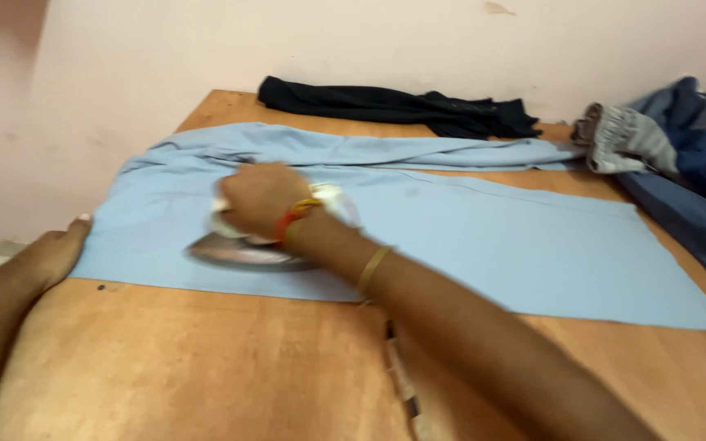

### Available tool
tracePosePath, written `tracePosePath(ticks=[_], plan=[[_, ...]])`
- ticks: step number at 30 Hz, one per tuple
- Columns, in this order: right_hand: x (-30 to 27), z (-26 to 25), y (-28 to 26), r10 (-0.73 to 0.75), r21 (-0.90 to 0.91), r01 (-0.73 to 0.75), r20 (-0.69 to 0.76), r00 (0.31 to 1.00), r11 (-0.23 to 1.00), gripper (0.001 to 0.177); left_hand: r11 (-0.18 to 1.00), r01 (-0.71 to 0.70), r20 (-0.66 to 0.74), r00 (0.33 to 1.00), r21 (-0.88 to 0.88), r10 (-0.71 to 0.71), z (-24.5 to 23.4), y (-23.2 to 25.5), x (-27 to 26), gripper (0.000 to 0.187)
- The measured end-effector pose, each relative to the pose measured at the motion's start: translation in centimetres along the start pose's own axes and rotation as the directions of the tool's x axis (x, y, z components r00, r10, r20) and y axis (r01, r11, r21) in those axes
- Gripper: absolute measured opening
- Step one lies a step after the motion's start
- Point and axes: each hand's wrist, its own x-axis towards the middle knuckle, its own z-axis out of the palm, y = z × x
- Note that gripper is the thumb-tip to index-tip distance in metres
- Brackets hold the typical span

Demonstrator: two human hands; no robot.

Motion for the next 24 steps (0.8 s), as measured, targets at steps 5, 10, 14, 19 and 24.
tracePosePath(ticks=[5, 10, 14, 19, 24], plan=[[-11.5, -6.8, 12.0, 0.291, -0.181, -0.272, 0.087, 0.953, 0.945, 0.024, 0.993, -0.049, -0.099, 0.993, 0.109, 0.059, 0.3, -1.5, 2.6, 0.088], [-24.3, -13.5, 20.8, 0.566, -0.392, -0.482, 0.130, 0.814, 0.784, 0.038, 0.984, -0.028, -0.183, 0.981, 0.176, 0.061, 0.9, -2.3, 4.3, 0.085], [-32.8, -18.4, 24.9, 0.781, -0.513, -0.628, 0.149, 0.606, 0.585, 0.034, 0.979, -0.026, -0.192, 0.979, 0.200, 0.066, 1.8, -2.9, 6.2, 0.090], [-35.6, -20.2, 25.3, 0.846, -0.557, -0.678, 0.089, 0.526, 0.480, 0.035, 0.994, -0.104, -0.227, 0.968, 0.014, 0.104, 3.0, -4.3, 8.3, 0.082], [-30.5, -17.9, 21.1, 0.715, -0.473, -0.586, 0.148, 0.683, 0.658, 0.038, 0.994, -0.112, -0.263, 0.958, 0.014, 0.112, 3.7, -5.4, 10.1, 0.085]])
